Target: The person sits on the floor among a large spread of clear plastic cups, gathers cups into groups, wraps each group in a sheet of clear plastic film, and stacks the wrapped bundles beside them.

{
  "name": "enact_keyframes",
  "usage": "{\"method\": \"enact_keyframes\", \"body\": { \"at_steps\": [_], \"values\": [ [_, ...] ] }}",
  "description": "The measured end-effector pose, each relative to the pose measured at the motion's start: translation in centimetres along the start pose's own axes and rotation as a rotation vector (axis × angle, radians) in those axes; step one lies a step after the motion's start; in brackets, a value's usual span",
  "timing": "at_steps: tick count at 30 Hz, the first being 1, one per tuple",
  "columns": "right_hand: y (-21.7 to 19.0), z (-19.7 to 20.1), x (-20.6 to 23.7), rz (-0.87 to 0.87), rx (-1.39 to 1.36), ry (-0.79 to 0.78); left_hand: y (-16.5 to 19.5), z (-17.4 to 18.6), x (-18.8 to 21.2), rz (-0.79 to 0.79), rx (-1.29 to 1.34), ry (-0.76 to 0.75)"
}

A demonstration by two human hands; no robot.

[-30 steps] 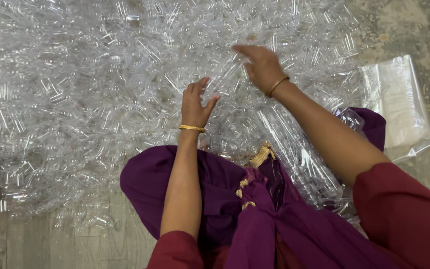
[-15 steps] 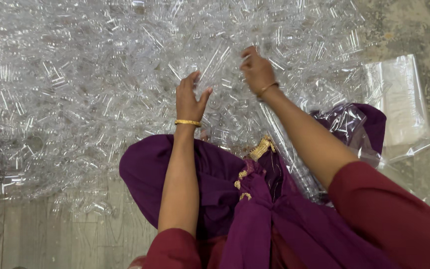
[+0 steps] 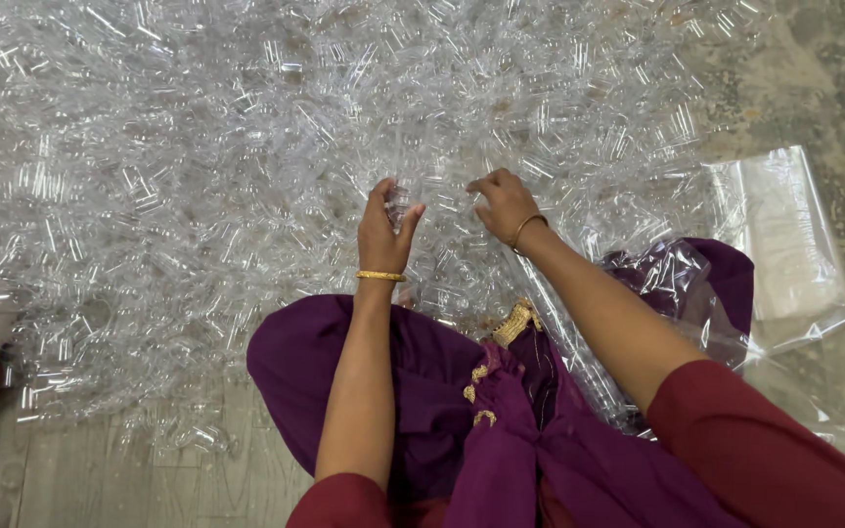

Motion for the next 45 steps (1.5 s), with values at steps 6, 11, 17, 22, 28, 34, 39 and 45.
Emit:
{"method": "enact_keyframes", "body": {
  "at_steps": [6, 11, 17, 22, 28, 34, 39, 45],
  "values": [
    [1.9, 1.2, 0.5, -0.1, -0.099, 0.071, 0.3, 0.3, -0.4, -0.035, -0.006, 0.034],
    [3.8, 3.8, 0.8, -0.303, -0.341, 0.225, -0.2, 0.1, -0.4, -0.046, -0.003, 0.025],
    [6.3, 4.7, 1.0, -0.59, -0.527, 0.28, 0.0, -0.7, -0.3, -0.064, -0.055, -0.015],
    [8.3, 7.0, -0.1, -0.534, -0.64, 0.366, 0.0, -0.1, -0.1, -0.132, -0.066, -0.002],
    [12.9, 8.4, 0.9, -0.839, -0.942, 0.393, 0.2, -0.3, 0.1, -0.242, -0.092, -0.05],
    [13.6, 9.0, 1.7, -0.882, -0.993, 0.405, 0.5, -1.0, 0.3, -0.21, -0.09, -0.136],
    [12.2, 9.5, 1.0, -0.827, -1.143, 0.487, 1.8, -1.3, 1.0, -0.243, -0.08, -0.22],
    [4.7, 7.8, -1.8, -0.359, -0.714, 0.171, 2.7, -1.9, 1.5, -0.224, 0.04, -0.276]
  ]
}}
Point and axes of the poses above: each hand's wrist, its own x-axis away from the middle knuckle, its own z-axis out of the back of the hand, y = z × x, the point moved 9 cm from there along -x, towards the middle knuckle, and after that the axes turned 13 degrees about y, right-handed, at the moved point
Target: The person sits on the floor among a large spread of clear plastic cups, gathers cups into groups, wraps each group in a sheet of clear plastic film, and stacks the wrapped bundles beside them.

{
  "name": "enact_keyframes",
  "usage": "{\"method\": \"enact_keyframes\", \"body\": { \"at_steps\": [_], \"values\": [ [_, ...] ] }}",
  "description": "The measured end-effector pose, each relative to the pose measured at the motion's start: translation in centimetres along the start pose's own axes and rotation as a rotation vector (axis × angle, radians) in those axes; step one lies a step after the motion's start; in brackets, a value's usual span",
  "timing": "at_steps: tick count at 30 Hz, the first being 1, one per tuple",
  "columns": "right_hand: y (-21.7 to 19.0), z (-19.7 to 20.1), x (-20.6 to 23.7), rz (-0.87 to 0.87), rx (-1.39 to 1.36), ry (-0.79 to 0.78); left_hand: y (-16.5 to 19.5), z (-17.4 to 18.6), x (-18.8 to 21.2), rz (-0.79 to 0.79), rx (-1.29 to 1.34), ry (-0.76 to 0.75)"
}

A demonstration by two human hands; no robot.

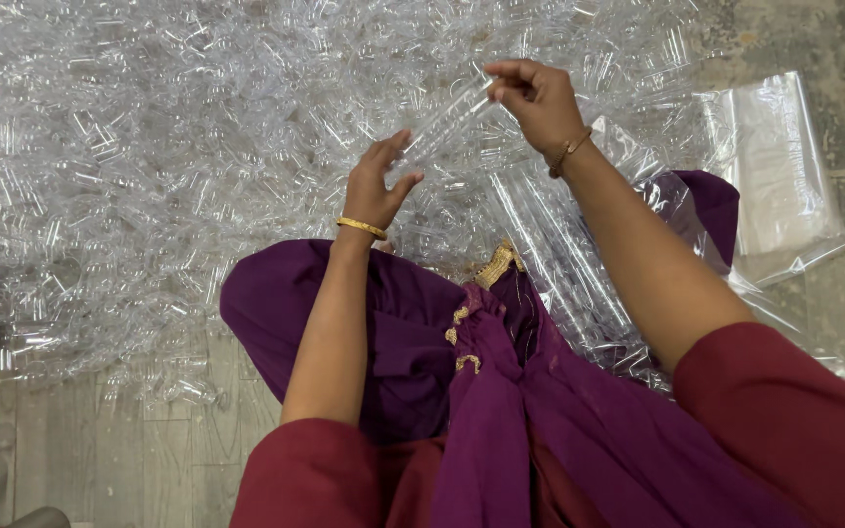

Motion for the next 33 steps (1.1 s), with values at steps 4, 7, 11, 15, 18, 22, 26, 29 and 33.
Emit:
{"method": "enact_keyframes", "body": {
  "at_steps": [4, 7, 11, 15, 18, 22, 26, 29, 33],
  "values": [
    [-2.1, 0.3, 2.1, 0.087, 0.163, 0.301, -1.8, 0.1, 0.0, 0.158, 0.028, 0.119],
    [-3.6, -2.6, 6.5, 0.145, 0.245, 0.193, -2.7, -0.1, 0.0, 0.202, 0.051, 0.169],
    [-6.4, -5.7, 10.7, 0.361, 0.326, 0.102, -3.5, -0.4, 0.3, 0.24, 0.09, 0.181],
    [-6.5, -7.1, 11.1, 0.333, 0.317, 0.076, -3.1, -0.6, 0.6, 0.211, 0.105, 0.166],
    [-5.4, -7.4, 10.5, 0.236, 0.322, 0.036, -2.5, -0.6, 0.5, 0.16, 0.125, 0.163],
    [-7.3, -6.5, 10.4, 0.472, 0.442, 0.101, -2.3, -0.7, 0.4, 0.15, 0.077, 0.147],
    [-8.3, -6.0, 9.6, 0.498, 0.48, 0.078, -2.0, -0.6, 0.3, 0.142, 0.064, 0.138],
    [-6.0, -4.5, 7.6, 0.136, 0.238, 0.111, -2.0, -0.9, 0.4, 0.171, 0.087, 0.109],
    [-2.6, -3.2, 4.5, -0.08, -0.022, -0.01, -1.7, -1.0, 0.5, 0.191, 0.148, 0.08]
  ]
}}
Point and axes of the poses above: each hand's wrist, its own x-axis away from the middle knuckle, its own z-axis out of the back of the hand, y = z × x, the point moved 9 cm from there along -x, towards the middle knuckle, and after that the axes turned 13 degrees about y, right-handed, at the moved point
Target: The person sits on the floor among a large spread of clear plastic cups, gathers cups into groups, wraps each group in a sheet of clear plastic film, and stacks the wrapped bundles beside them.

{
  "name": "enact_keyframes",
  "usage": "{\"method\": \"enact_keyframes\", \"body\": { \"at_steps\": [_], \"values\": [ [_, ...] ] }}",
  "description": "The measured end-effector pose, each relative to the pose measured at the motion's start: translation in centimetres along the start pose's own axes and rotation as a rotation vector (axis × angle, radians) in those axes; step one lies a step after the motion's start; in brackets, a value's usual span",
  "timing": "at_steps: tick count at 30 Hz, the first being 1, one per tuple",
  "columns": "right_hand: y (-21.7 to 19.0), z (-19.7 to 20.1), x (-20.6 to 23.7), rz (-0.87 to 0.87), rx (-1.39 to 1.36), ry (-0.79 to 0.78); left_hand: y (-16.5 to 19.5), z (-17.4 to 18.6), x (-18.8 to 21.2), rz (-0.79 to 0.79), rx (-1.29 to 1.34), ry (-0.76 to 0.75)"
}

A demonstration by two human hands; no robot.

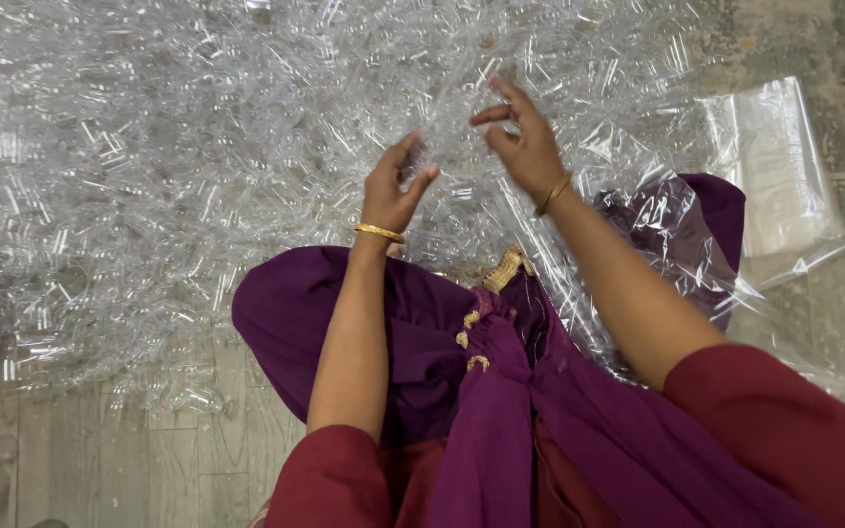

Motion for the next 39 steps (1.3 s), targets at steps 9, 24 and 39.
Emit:
{"method": "enact_keyframes", "body": {
  "at_steps": [9, 24, 39],
  "values": [
    [7.1, 5.2, -4.9, 0.143, 0.913, 0.021, 1.3, 2.5, -0.7, -0.107, -0.219, 0.037],
    [0.2, 4.3, -3.4, -0.106, 0.163, -0.352, 3.1, 2.5, -0.9, -0.2, -0.427, -0.036],
    [5.5, 4.8, -5.3, 0.106, 0.192, 0.311, 0.4, 5.7, -0.5, -0.077, -0.495, 0.106]
  ]
}}
Point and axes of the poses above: each hand's wrist, its own x-axis away from the middle knuckle, its own z-axis out of the back of the hand, y = z × x, the point moved 9 cm from there along -x, towards the middle knuckle, and after that the axes turned 13 degrees about y, right-handed, at the moved point
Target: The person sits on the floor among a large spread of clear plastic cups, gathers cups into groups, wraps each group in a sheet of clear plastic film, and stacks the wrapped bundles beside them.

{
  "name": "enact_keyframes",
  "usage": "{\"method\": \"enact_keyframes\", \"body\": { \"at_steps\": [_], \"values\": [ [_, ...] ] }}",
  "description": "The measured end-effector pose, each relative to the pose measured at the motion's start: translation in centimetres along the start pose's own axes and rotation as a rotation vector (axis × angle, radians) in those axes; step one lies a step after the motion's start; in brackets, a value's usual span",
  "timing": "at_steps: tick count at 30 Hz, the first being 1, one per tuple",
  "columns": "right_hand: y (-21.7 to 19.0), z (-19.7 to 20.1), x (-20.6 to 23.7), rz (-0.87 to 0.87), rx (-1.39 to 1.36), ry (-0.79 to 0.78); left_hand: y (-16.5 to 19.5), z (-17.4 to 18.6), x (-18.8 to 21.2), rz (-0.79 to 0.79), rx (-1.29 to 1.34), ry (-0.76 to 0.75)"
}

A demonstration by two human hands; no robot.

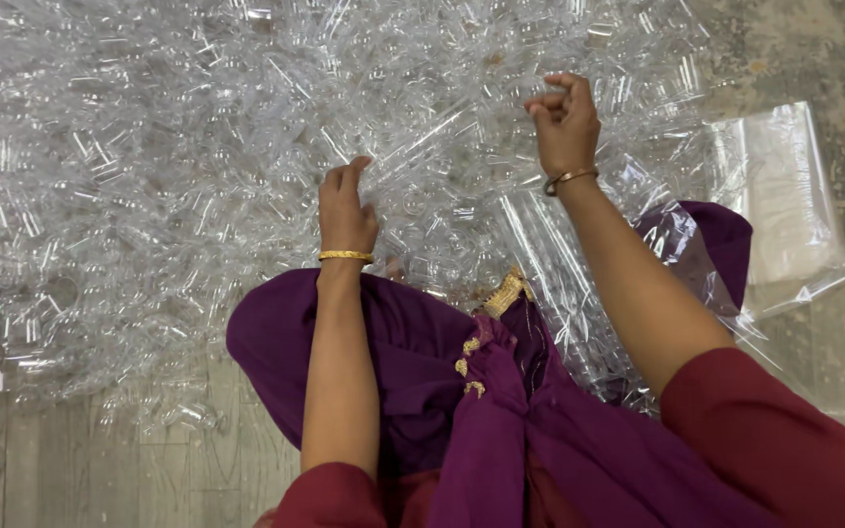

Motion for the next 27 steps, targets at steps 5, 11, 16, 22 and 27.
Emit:
{"method": "enact_keyframes", "body": {
  "at_steps": [5, 11, 16, 22, 27],
  "values": [
    [-2.9, -1.4, -0.3, -0.06, -0.276, -0.327, 0.3, -1.1, 0.0, -0.029, 0.054, -0.067],
    [1.9, -2.5, 1.6, -0.074, 0.513, -0.404, -0.2, -1.5, -0.2, 0.046, 0.304, -0.054],
    [1.7, -3.0, 3.9, 0.204, 0.72, -0.521, 0.2, -4.3, -0.5, 0.306, 0.932, -0.101],
    [-4.8, -2.8, 7.0, 0.311, 0.349, -0.438, 2.0, -5.5, -0.4, 0.308, 1.126, -0.199],
    [-4.0, -4.7, 10.8, -0.173, -0.06, -0.607, 2.7, -7.1, 0.6, 0.453, 1.083, -0.338]
  ]
}}
Point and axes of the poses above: each hand's wrist, its own x-axis away from the middle knuckle, its own z-axis out of the back of the hand, y = z × x, the point moved 9 cm from there along -x, towards the middle knuckle, and after that the axes turned 13 degrees about y, right-handed, at the moved point
